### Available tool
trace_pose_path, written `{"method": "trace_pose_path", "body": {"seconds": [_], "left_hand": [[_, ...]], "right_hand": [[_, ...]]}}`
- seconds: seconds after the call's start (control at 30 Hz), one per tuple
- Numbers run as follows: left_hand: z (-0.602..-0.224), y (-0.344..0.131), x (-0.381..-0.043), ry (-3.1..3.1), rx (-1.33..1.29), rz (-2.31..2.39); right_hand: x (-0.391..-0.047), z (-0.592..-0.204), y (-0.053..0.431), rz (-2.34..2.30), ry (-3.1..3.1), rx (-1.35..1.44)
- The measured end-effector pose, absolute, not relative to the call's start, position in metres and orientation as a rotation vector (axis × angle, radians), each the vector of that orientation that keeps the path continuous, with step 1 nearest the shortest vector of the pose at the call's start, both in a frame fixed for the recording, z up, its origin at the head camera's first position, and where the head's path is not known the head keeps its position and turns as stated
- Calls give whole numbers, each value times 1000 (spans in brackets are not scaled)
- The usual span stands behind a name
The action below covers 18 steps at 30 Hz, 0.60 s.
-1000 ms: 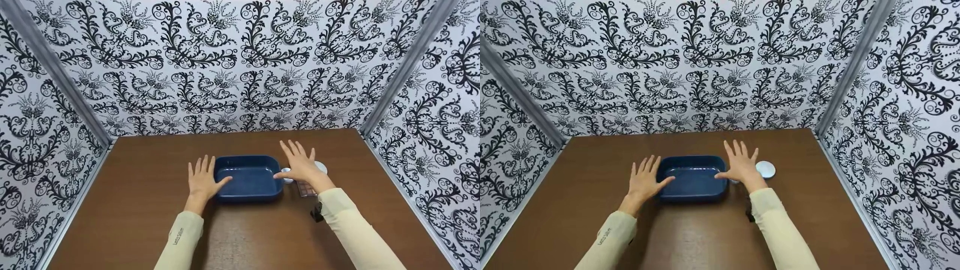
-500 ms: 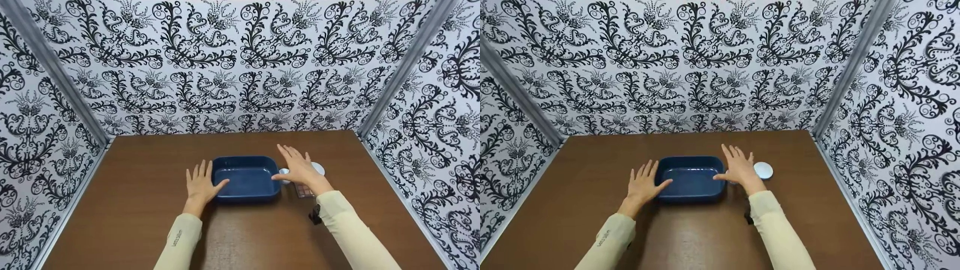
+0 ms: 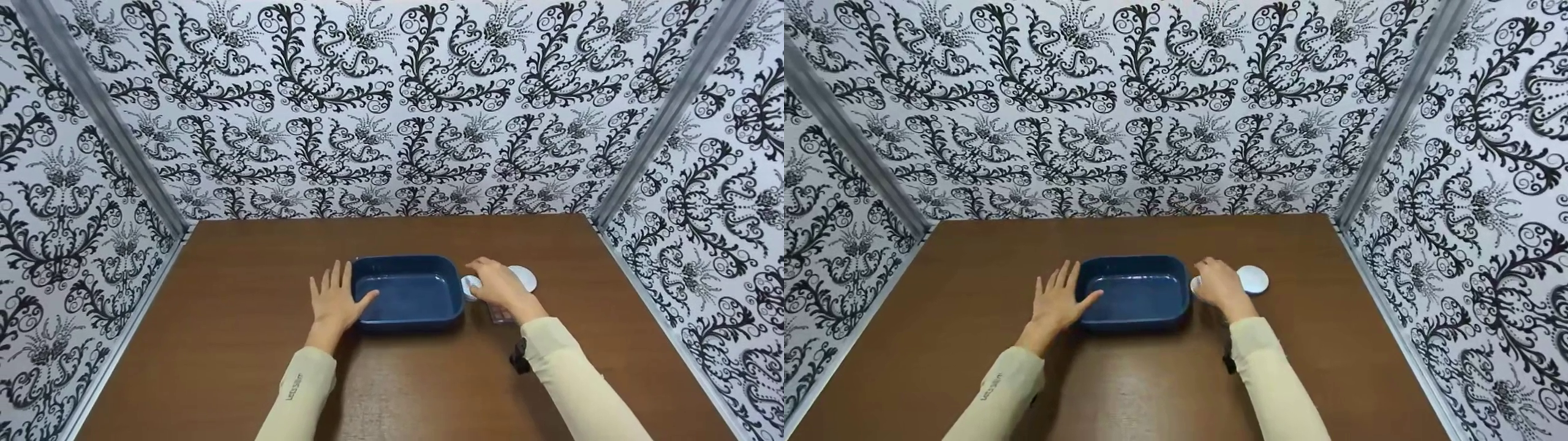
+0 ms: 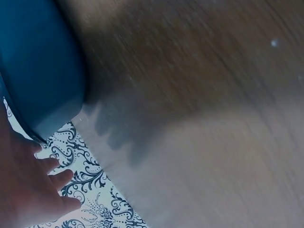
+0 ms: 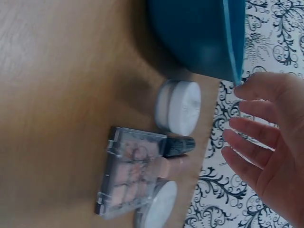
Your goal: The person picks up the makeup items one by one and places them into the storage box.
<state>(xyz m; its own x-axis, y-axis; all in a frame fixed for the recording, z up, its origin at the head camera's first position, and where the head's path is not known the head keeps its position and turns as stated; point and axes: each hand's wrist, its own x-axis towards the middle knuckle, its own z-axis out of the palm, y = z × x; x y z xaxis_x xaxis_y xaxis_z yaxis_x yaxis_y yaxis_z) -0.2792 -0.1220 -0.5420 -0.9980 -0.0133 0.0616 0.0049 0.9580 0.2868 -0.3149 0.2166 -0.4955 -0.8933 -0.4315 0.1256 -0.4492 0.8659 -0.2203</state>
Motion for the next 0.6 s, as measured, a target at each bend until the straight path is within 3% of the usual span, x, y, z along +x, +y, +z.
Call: {"method": "trace_pose_path", "body": {"seconds": [0.6], "left_hand": [[-550,-117,-276,-3006,67,-562]], "right_hand": [[-325,-530,213,199,-2974,626]]}}
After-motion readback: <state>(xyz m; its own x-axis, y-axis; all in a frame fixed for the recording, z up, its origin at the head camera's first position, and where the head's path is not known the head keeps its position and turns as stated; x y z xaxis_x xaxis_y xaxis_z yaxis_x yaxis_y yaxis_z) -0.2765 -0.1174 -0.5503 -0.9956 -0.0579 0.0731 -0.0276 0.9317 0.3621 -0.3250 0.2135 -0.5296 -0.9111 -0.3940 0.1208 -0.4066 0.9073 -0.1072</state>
